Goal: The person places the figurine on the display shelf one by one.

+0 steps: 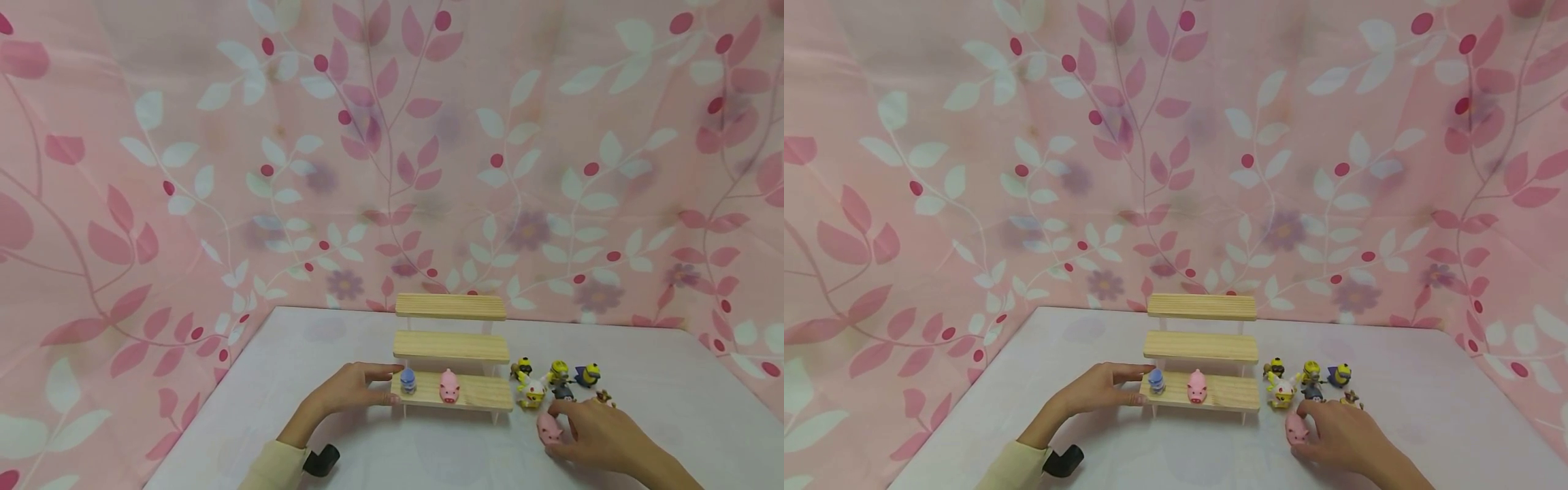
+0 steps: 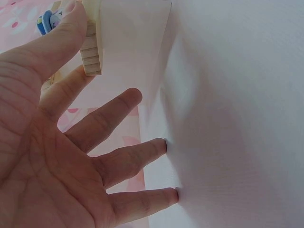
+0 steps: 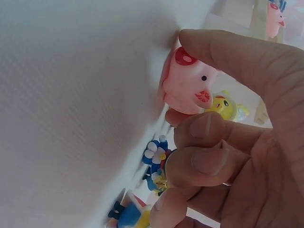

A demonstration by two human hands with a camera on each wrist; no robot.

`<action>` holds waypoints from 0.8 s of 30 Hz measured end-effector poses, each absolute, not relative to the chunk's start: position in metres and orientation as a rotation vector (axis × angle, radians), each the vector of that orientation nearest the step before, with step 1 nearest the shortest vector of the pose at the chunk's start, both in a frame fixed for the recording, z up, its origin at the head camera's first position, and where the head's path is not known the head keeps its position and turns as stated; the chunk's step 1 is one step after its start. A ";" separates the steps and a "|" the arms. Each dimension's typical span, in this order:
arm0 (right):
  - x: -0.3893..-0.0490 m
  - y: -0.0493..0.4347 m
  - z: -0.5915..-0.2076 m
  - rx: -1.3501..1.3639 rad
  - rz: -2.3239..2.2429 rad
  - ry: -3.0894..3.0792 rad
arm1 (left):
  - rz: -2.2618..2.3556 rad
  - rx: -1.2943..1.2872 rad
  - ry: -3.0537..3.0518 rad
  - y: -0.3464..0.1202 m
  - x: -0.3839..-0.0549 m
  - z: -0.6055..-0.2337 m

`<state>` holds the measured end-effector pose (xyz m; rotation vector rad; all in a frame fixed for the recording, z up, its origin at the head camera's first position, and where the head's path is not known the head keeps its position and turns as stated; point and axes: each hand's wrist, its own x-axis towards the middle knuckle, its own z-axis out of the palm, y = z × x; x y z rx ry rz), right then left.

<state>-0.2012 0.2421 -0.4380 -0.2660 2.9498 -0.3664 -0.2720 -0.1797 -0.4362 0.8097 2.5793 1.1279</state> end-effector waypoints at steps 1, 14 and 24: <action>-0.201 0.242 -0.438 -0.264 -0.369 2.950 | 1.126 0.810 2.581 -0.180 -0.272 -0.436; -0.194 0.244 -0.433 -0.293 -0.356 2.985 | 1.129 0.815 2.581 -0.180 -0.272 -0.435; -0.185 0.240 -0.418 -0.287 -0.329 3.011 | 1.136 0.823 2.567 -0.180 -0.271 -0.435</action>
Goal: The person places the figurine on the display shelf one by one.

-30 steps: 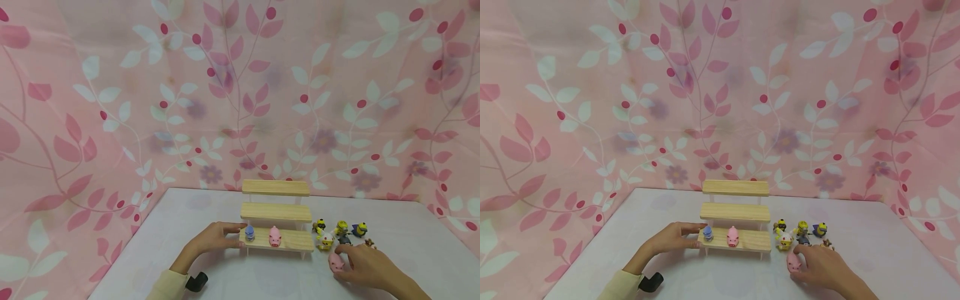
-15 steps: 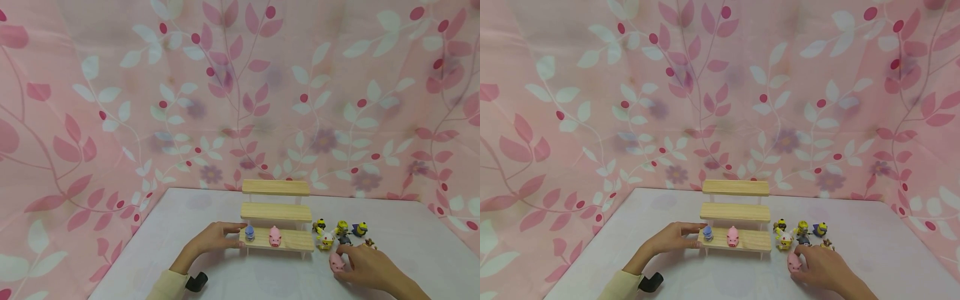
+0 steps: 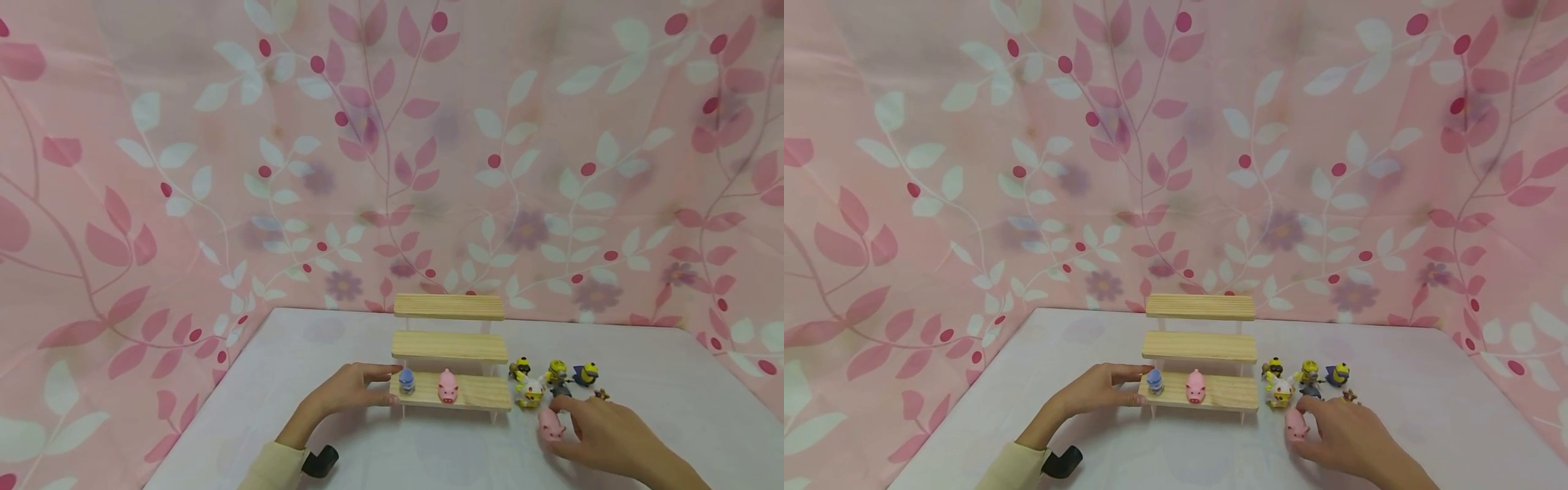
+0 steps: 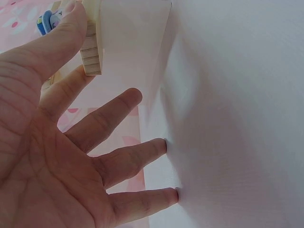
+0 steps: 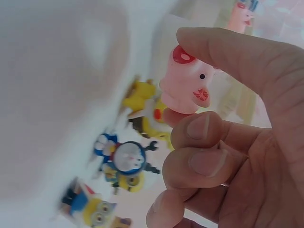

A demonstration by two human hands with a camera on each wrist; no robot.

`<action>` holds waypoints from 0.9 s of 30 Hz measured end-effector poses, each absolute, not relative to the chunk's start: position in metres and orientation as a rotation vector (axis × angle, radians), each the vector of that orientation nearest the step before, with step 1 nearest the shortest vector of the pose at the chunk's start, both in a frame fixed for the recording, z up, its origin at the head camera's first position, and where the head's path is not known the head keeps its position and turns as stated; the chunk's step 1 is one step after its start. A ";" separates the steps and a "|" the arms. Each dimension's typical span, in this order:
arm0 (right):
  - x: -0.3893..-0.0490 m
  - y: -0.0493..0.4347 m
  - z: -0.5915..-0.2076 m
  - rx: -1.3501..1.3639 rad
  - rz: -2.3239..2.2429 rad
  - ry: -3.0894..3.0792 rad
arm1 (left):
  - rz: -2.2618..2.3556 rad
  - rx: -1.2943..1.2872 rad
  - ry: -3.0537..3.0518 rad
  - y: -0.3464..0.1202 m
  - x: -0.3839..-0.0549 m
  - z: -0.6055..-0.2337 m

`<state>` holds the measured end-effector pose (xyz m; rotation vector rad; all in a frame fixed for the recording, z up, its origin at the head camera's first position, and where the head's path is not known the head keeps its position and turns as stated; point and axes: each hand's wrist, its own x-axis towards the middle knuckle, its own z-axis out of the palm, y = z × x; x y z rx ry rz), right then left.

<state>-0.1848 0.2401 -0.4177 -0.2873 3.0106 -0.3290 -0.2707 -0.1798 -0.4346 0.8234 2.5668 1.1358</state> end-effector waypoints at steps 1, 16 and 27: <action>-0.184 0.239 -0.416 -0.282 -0.323 3.009 | 1.138 0.826 2.565 -0.180 -0.271 -0.435; -0.176 0.231 -0.395 -0.556 -0.312 3.182 | 1.143 0.836 2.560 -0.180 -0.271 -0.435; -0.185 0.210 -0.385 -0.700 -0.380 3.234 | 1.148 0.829 2.554 -0.180 -0.271 -0.434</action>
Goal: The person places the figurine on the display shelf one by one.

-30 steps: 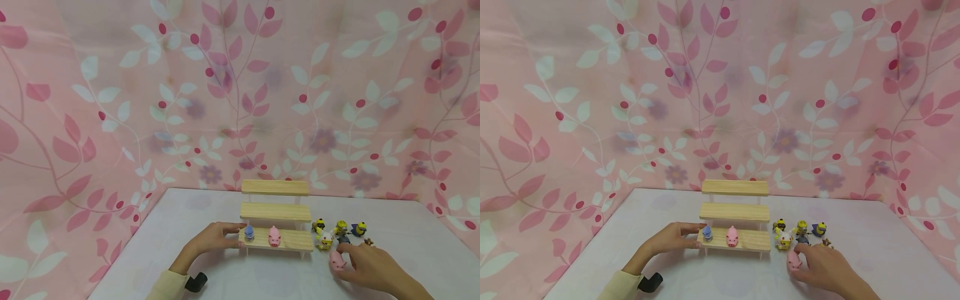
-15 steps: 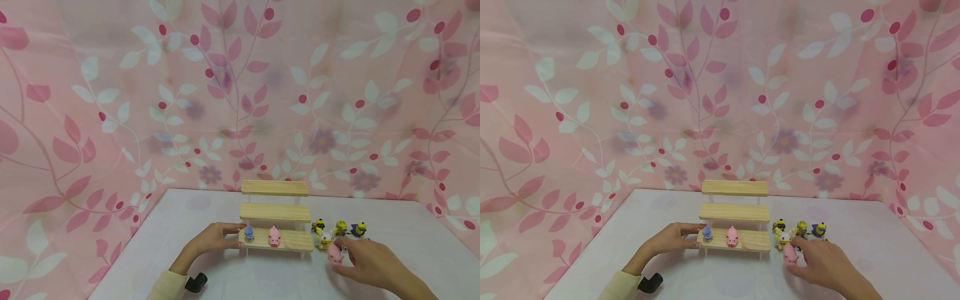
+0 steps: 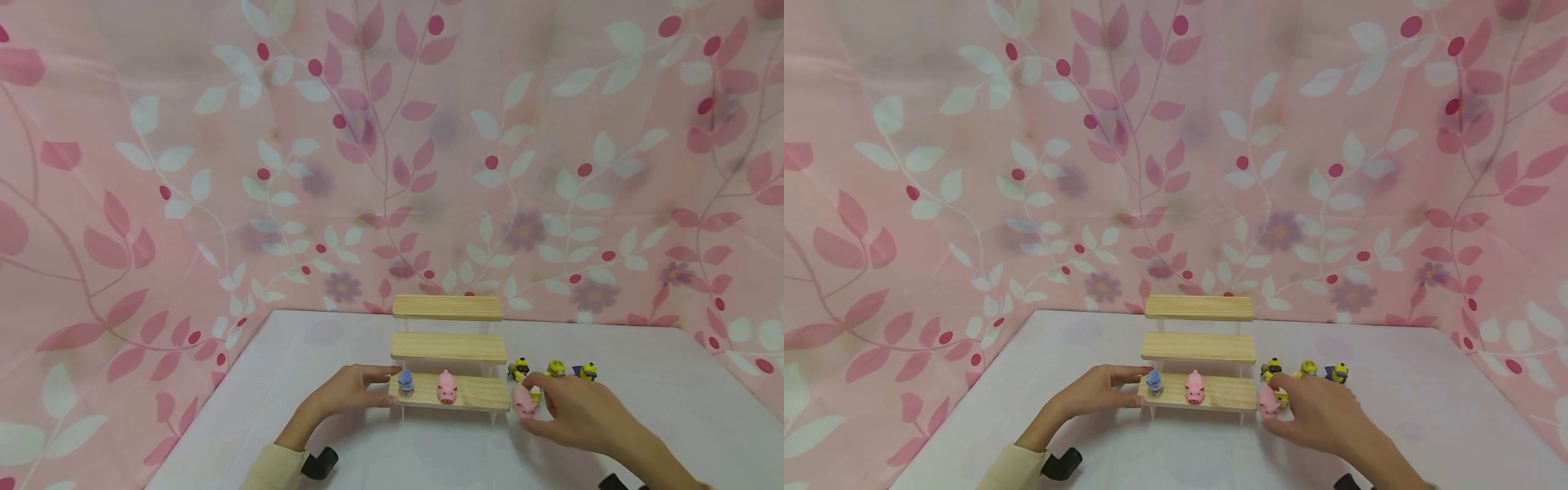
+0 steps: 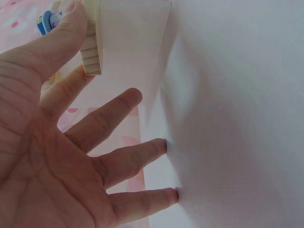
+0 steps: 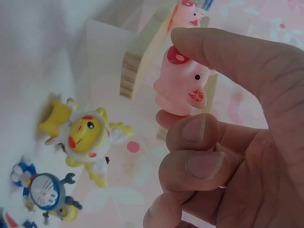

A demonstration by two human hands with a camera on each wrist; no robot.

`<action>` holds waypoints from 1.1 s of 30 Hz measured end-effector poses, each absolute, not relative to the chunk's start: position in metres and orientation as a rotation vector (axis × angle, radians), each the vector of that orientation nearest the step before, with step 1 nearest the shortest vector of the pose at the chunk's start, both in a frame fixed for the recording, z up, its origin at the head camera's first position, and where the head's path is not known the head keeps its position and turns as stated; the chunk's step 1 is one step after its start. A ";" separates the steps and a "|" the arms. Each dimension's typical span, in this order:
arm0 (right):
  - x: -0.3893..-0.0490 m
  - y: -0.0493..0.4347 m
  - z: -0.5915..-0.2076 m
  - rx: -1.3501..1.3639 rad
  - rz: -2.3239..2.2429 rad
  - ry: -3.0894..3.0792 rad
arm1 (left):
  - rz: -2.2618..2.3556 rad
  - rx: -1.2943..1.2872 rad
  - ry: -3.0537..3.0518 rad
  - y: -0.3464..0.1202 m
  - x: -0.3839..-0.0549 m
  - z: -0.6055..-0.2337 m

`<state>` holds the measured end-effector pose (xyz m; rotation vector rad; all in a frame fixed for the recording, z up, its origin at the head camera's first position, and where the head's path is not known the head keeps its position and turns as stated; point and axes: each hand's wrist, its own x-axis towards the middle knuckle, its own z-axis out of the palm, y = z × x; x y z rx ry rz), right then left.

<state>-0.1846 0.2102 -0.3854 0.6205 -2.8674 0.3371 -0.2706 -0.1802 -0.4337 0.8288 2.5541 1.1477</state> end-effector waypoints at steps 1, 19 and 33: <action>-0.186 0.208 -0.385 0.624 0.344 -2.876 | 1.150 0.828 2.552 -0.180 -0.271 -0.434; -0.215 0.181 -0.386 0.728 0.378 -2.818 | 1.121 0.834 2.578 -0.181 -0.270 -0.433; -0.226 0.172 -0.394 0.678 0.401 -2.933 | 1.118 0.816 2.584 -0.180 -0.272 -0.436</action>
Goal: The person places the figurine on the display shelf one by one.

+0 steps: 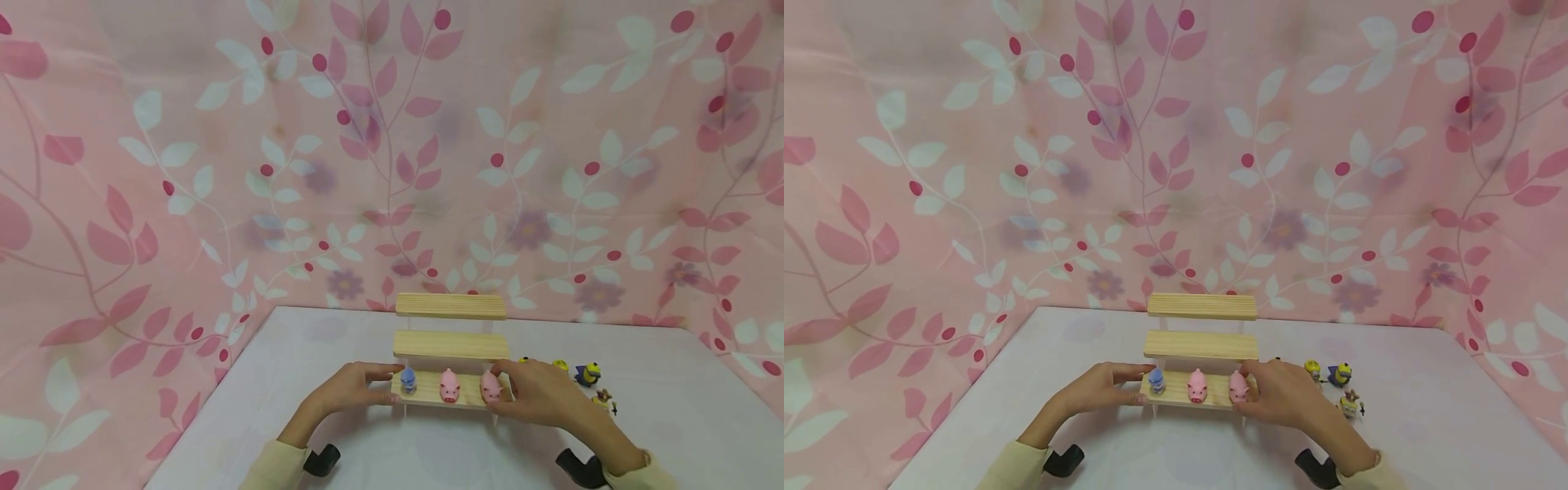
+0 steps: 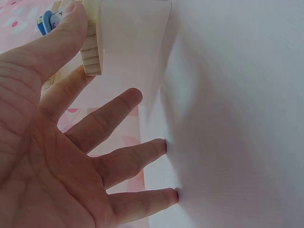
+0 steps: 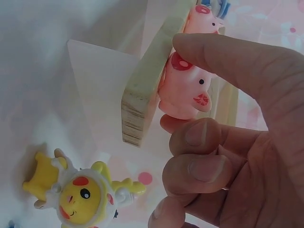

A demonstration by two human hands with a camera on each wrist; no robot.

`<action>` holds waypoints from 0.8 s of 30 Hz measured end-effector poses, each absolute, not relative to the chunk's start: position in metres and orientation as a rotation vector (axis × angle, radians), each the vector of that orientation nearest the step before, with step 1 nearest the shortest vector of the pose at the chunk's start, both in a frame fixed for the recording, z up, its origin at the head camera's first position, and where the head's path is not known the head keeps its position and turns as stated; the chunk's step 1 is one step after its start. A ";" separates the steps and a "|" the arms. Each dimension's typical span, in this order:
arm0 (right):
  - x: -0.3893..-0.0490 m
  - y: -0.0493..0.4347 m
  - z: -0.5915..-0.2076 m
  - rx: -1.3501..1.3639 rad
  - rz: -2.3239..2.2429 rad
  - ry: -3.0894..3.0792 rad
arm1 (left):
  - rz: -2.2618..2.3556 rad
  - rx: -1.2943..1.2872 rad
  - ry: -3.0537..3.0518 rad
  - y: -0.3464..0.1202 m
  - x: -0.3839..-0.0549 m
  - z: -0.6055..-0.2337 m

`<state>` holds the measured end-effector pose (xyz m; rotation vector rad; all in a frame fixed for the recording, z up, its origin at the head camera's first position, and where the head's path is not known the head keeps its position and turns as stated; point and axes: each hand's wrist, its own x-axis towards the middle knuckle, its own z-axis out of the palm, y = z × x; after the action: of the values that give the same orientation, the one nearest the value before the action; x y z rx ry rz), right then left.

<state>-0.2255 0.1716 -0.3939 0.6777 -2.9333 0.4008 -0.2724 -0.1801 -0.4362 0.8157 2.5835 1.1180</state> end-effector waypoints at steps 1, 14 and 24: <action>-0.226 0.171 -0.394 0.669 0.401 -2.940 | 1.117 0.821 2.585 -0.180 -0.272 -0.436; -0.219 0.181 -0.389 0.651 0.357 -2.905 | 1.128 0.847 2.576 -0.180 -0.273 -0.436; -0.217 0.193 -0.390 0.590 0.406 -2.946 | 1.118 0.846 2.585 -0.180 -0.271 -0.435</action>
<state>-0.2166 0.1928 -0.3900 0.5902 -2.9462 0.4064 -0.2714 -0.1803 -0.4352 0.8455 2.5852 1.1183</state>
